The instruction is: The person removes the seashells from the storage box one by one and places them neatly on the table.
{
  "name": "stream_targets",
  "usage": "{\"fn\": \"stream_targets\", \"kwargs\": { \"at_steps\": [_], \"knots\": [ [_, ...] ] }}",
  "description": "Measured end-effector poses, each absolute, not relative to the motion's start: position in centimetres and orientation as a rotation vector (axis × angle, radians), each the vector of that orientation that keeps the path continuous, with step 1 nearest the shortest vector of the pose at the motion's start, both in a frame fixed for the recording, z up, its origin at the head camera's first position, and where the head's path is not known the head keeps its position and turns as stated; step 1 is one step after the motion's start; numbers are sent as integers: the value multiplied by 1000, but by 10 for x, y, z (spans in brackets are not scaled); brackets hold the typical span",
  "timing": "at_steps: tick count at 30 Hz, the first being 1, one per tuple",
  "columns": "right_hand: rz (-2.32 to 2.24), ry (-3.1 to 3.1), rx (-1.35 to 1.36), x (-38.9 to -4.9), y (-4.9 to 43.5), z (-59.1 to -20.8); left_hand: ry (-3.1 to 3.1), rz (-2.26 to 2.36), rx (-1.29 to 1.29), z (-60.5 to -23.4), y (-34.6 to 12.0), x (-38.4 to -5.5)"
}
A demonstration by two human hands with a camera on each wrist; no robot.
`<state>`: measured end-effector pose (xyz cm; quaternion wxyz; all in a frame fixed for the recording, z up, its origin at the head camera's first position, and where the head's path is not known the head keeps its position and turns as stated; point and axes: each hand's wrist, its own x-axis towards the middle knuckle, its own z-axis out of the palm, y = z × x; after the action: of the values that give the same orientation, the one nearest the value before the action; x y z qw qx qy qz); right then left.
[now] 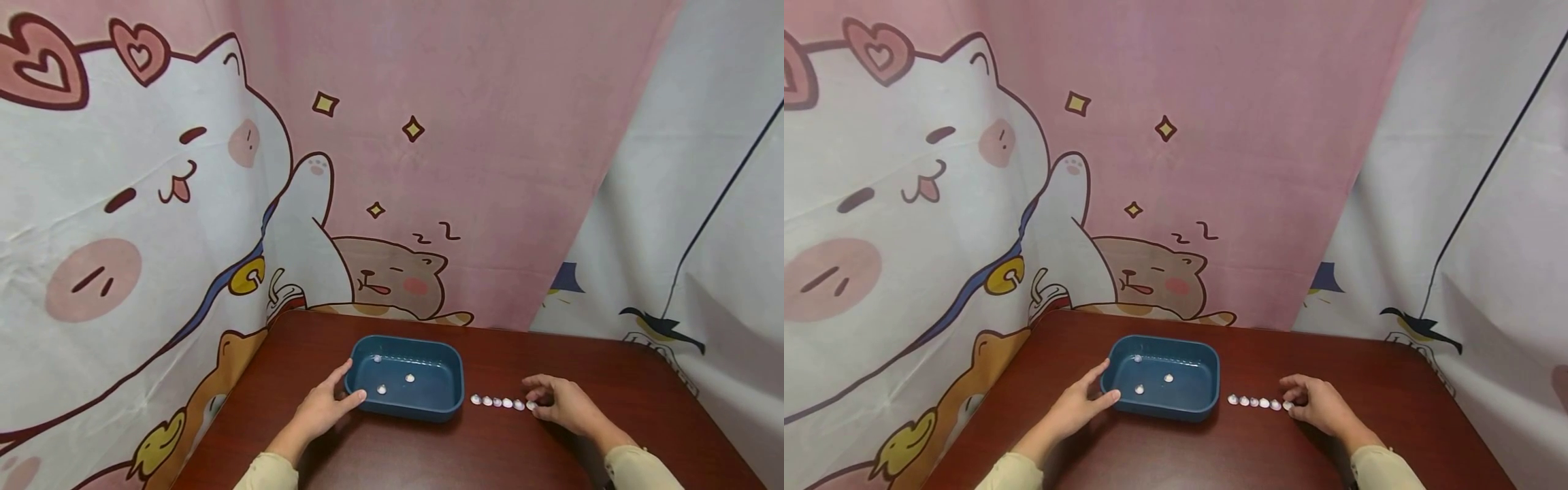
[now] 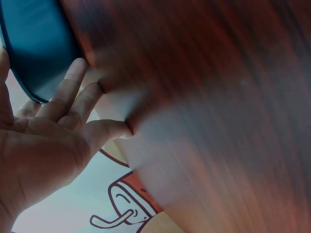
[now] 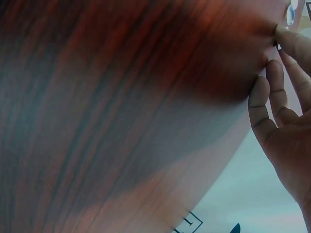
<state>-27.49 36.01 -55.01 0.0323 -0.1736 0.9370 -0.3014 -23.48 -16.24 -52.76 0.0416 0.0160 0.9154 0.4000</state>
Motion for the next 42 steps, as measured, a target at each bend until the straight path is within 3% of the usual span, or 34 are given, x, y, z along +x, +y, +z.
{"fn": "stream_targets", "kwargs": {
  "at_steps": [42],
  "knots": [
    [-972,2878,-503,-273,358,-551,2813,1226,36,-530,-163,-235]
  ]
}}
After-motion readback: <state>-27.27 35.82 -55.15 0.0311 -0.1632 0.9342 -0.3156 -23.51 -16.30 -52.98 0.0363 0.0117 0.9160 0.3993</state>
